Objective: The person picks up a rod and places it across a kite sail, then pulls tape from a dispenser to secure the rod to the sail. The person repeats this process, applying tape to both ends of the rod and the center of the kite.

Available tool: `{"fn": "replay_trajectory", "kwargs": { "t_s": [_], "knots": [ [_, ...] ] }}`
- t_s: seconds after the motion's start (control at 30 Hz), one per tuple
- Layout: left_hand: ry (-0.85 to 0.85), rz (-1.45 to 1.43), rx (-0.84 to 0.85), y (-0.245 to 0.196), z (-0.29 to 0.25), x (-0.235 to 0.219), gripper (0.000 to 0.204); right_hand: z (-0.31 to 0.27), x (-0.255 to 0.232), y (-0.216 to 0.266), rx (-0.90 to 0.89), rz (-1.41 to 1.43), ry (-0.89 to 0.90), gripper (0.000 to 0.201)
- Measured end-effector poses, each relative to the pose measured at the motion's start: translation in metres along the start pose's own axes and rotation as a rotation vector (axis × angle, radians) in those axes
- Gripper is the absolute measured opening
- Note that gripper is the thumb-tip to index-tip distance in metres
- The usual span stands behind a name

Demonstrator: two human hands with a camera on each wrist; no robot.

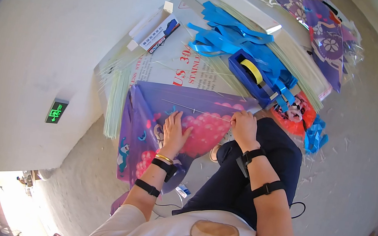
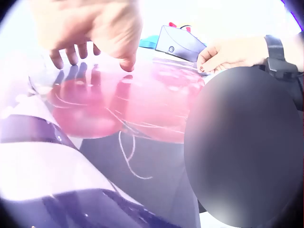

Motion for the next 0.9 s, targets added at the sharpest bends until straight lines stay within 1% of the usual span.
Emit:
{"fn": "replay_trajectory", "kwargs": {
  "t_s": [0.07, 0.13, 0.2, 0.27, 0.5, 0.6, 0.67, 0.7, 0.77, 0.8, 0.87, 0.9],
  "knots": [
    [0.018, 0.052, 0.007, 0.0, 0.002, 0.0, 0.078, -0.001, -0.002, -0.001, -0.028, -0.027, -0.023, 0.001],
    [0.032, 0.073, 0.018, 0.001, 0.005, -0.001, 0.081, -0.001, 0.0, -0.002, -0.044, -0.113, -0.021, 0.002],
    [0.043, 0.102, 0.017, 0.005, 0.007, -0.005, 0.084, -0.002, 0.0, -0.001, -0.062, -0.116, -0.038, 0.003],
    [0.124, 0.118, -0.003, 0.006, 0.012, -0.005, 0.092, -0.002, -0.002, 0.001, -0.08, -0.131, -0.055, 0.004],
    [0.137, 0.092, 0.008, 0.01, 0.021, -0.014, 0.101, 0.002, -0.004, 0.011, -0.133, -0.113, -0.067, 0.004],
    [0.12, 0.053, -0.002, 0.01, 0.019, -0.014, 0.102, -0.001, -0.009, 0.019, -0.162, -0.129, -0.057, 0.003],
    [0.068, -0.011, 0.03, 0.012, 0.014, -0.013, 0.096, -0.006, -0.011, 0.021, -0.143, -0.19, -0.007, 0.002],
    [0.073, -0.013, 0.031, 0.012, 0.009, -0.011, 0.096, -0.009, -0.011, 0.021, -0.137, -0.19, -0.004, 0.002],
    [0.009, 0.052, -0.001, 0.011, -0.003, -0.011, 0.092, -0.015, -0.007, 0.017, -0.116, -0.178, 0.068, 0.004],
    [0.014, 0.048, 0.002, 0.012, -0.006, -0.008, 0.092, -0.017, -0.007, 0.016, -0.11, -0.18, 0.07, 0.004],
    [-0.06, 0.015, -0.013, 0.015, -0.013, -0.006, 0.093, -0.021, -0.007, 0.019, -0.142, -0.157, 0.047, 0.003],
    [-0.055, 0.008, -0.008, 0.018, -0.015, -0.004, 0.093, -0.023, -0.006, 0.019, -0.133, -0.163, 0.048, 0.003]
  ]
}}
Point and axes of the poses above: each hand's wrist, its own z-axis towards the middle knuckle, its own x-axis out of the palm, y = z × x, the point moved 4 cm from there along z, towards the middle knuckle, and after that the axes turned 14 degrees about y, right-handed, at the moved point
